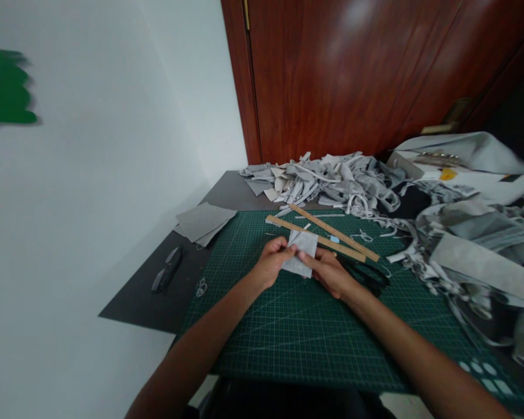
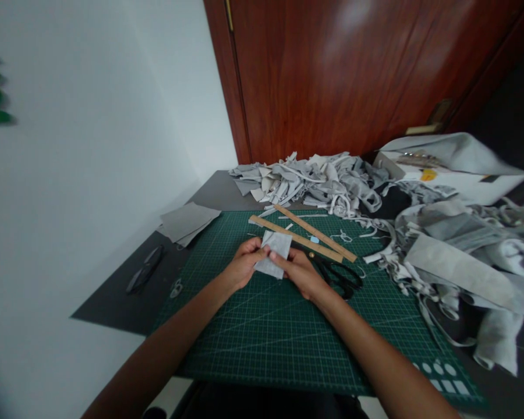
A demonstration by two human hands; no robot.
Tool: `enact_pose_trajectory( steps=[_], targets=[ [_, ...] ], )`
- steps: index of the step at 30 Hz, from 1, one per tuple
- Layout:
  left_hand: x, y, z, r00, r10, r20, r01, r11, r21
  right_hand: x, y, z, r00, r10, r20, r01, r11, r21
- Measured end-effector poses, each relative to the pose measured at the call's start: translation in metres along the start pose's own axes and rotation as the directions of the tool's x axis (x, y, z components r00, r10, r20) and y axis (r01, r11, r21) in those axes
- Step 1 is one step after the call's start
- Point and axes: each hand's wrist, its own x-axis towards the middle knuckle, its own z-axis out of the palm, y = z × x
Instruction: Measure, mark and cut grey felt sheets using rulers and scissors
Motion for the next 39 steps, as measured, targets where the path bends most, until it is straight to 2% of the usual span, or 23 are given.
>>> enact_pose_trajectory(
  steps=[4,7,13,20,23,26,28,31,33,35,39],
  targets=[
    [0.002,0.0,-0.003,0.999,-0.025,0.026,0.026,1.0,-0.015,0.0,-0.001,-0.002,0.998,-0.057,-0.038,0.058,0.998,0.002],
    [0.003,0.001,-0.005,0.999,-0.032,0.045,0.034,0.998,-0.054,0.001,-0.001,-0.005,0.998,-0.035,-0.055,0.04,0.996,0.081],
    [0.003,0.008,-0.009,0.989,-0.059,0.138,0.079,0.987,-0.137,-0.001,-0.002,-0.009,0.997,-0.071,0.005,0.07,0.99,0.126],
    [0.005,0.01,-0.011,0.992,-0.01,0.124,0.031,0.984,-0.174,-0.003,-0.006,-0.011,0.995,-0.095,0.006,0.094,0.985,0.143],
    [0.008,0.006,-0.013,0.994,0.0,0.11,0.013,0.992,-0.123,-0.001,0.0,-0.013,0.989,-0.148,-0.026,0.149,0.987,0.054],
    [0.012,0.005,-0.016,0.992,-0.009,0.126,0.018,0.997,-0.07,0.002,0.006,-0.015,0.984,-0.17,-0.059,0.156,0.97,-0.184],
    [0.014,0.007,-0.019,0.989,-0.024,0.147,0.033,0.998,-0.056,0.004,0.007,-0.016,0.982,-0.188,-0.035,0.167,0.932,-0.321],
    [0.016,0.008,-0.024,0.983,-0.056,0.176,0.06,0.998,-0.017,0.005,0.007,-0.017,0.959,-0.281,0.043,0.272,0.86,-0.432],
    [0.018,0.007,-0.028,0.975,-0.088,0.204,0.077,0.995,0.062,0.005,0.009,-0.018,0.938,-0.336,0.087,0.335,0.808,-0.485],
    [0.02,0.003,-0.03,0.973,-0.098,0.21,0.067,0.987,0.148,0.006,0.011,-0.02,0.932,-0.35,0.088,0.345,0.79,-0.507],
    [0.026,-0.007,-0.028,0.994,-0.01,0.112,-0.022,0.959,0.282,0.012,0.01,-0.028,0.955,-0.295,0.017,0.274,0.863,-0.425]
  ],
)
